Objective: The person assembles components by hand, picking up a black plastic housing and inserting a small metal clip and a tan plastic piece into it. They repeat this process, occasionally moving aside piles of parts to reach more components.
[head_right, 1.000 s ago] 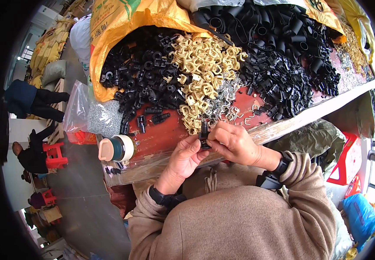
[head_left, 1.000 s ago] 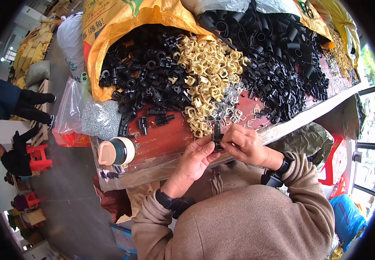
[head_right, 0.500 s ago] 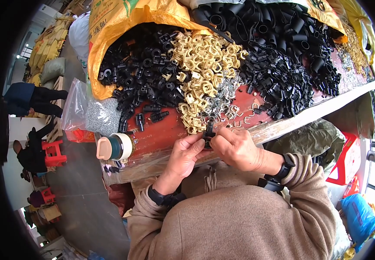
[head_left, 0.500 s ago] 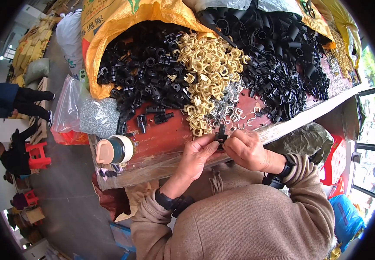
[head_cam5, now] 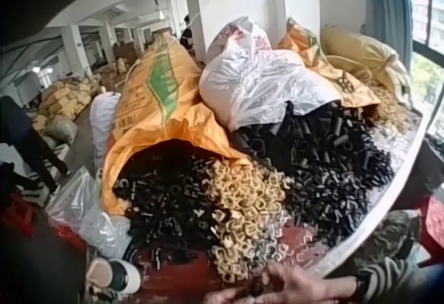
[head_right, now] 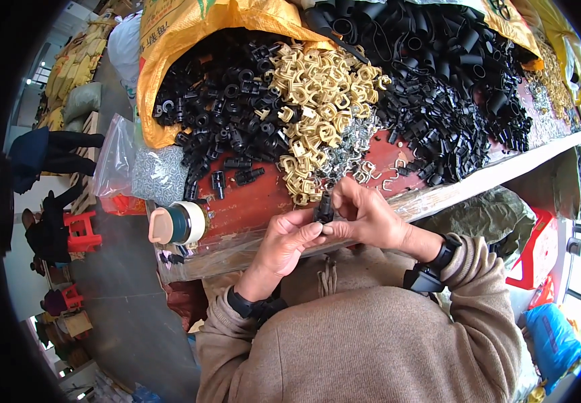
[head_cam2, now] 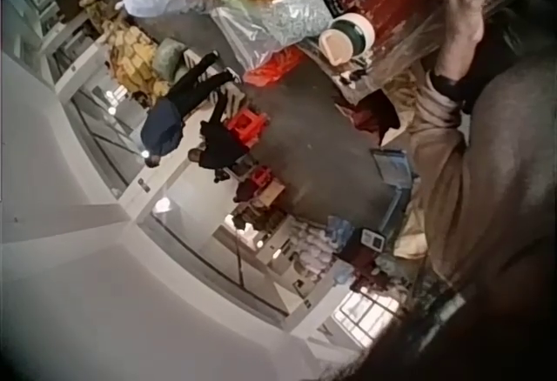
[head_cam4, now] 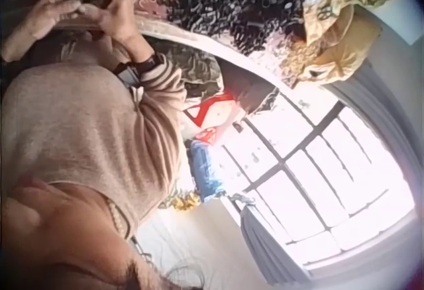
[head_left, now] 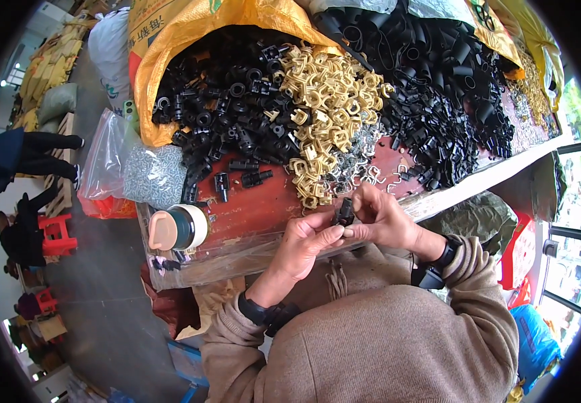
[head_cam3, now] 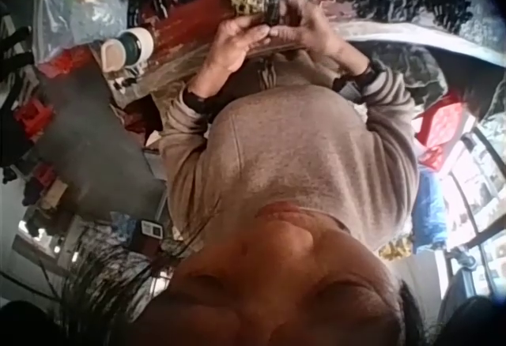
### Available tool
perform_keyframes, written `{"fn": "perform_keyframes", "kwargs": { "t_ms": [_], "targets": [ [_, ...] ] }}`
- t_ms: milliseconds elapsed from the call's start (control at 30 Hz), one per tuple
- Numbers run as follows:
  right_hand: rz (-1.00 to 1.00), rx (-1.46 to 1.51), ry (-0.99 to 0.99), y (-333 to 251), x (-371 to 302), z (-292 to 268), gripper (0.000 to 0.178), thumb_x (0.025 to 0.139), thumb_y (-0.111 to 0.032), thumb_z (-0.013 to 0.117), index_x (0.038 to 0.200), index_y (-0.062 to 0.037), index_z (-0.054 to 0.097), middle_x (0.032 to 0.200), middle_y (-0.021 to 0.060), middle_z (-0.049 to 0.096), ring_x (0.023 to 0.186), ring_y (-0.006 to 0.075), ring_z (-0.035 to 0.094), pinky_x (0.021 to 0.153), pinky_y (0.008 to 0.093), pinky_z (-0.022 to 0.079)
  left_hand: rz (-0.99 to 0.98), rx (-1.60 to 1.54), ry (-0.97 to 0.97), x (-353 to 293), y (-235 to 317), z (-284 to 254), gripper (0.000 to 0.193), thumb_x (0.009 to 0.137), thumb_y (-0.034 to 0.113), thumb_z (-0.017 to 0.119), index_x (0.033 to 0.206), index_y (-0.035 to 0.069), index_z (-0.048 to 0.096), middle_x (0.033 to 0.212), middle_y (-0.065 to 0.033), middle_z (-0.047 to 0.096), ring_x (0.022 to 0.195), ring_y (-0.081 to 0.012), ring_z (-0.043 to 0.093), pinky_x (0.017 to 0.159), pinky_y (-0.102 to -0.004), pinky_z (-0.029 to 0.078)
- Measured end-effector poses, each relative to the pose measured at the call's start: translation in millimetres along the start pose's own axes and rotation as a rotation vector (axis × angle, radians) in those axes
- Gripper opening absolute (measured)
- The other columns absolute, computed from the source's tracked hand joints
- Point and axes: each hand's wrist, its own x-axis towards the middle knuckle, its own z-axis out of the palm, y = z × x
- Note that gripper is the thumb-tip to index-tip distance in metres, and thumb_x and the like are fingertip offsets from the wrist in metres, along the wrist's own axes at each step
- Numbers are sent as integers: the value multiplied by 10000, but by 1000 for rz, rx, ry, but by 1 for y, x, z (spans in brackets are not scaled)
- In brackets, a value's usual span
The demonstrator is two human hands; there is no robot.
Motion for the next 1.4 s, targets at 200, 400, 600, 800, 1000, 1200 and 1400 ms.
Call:
{"fn": "perform_keyframes", "kwargs": {
  "t_ms": [200, 400, 600, 800, 1000, 1200, 1400],
  "targets": [
    [-253, -123, -266, 16, 25, 0, 233, 719, -194, 634, 773, -45, 464, 710, 70, 498, 564, 192, 490, 503, 259, 394, 40, -35, 177, -14, 9, -17, 213, 791, 116, 552, 962, -12, 547, 856, -59, 583, 814, -134, 556, 691, -219, 460],
    [-464, -1072, -149, 36, 44, 11, 219, 727, -180, 619, 785, -43, 458, 713, 75, 498, 584, 206, 503, 519, 269, 411, 31, -297, 337, -9, -2, -33, 177, 796, 130, 539, 931, 16, 555, 928, -115, 581, 904, -242, 552, 772, -286, 453],
    [-85, -413, -169, 23, 40, -3, 157, 802, -173, 528, 770, -54, 430, 686, 26, 479, 564, 114, 475, 495, 241, 393, 22, -397, 271, 2, -5, -31, 176, 795, 146, 542, 935, 39, 556, 949, -108, 574, 960, -245, 522, 827, -326, 423],
    [17, 401, -206, 31, 35, -4, 187, 844, -199, 480, 747, -56, 410, 696, -16, 500, 589, 61, 447, 509, 219, 379, 38, -482, 166, 10, -5, -19, 177, 798, 155, 538, 934, 44, 555, 951, -88, 571, 944, -221, 525, 847, -336, 413],
    [90, 467, -322, 33, 31, -13, 213, 852, -248, 470, 759, -65, 411, 652, -46, 447, 543, 49, 362, 477, 202, 306, 73, -501, 54, 19, -6, -11, 193, 784, 150, 560, 952, 54, 556, 945, -43, 578, 902, -156, 542, 838, -305, 411],
    [-173, 195, -183, 39, 28, -9, 222, 850, -249, 467, 763, -50, 426, 656, -11, 479, 519, 91, 415, 474, 231, 350, 45, -486, 51, 21, -5, -8, 206, 778, 146, 569, 958, 49, 548, 947, -41, 576, 891, -147, 544, 826, -293, 425],
    [-240, -241, -66, 29, 19, -9, 207, 829, -223, 495, 853, -18, 491, 706, 79, 551, 608, 211, 543, 552, 291, 429, 50, -486, 65, 18, -9, -13, 196, 781, 140, 563, 957, 57, 546, 945, -52, 577, 886, -151, 547, 814, -289, 437]
  ]
}}
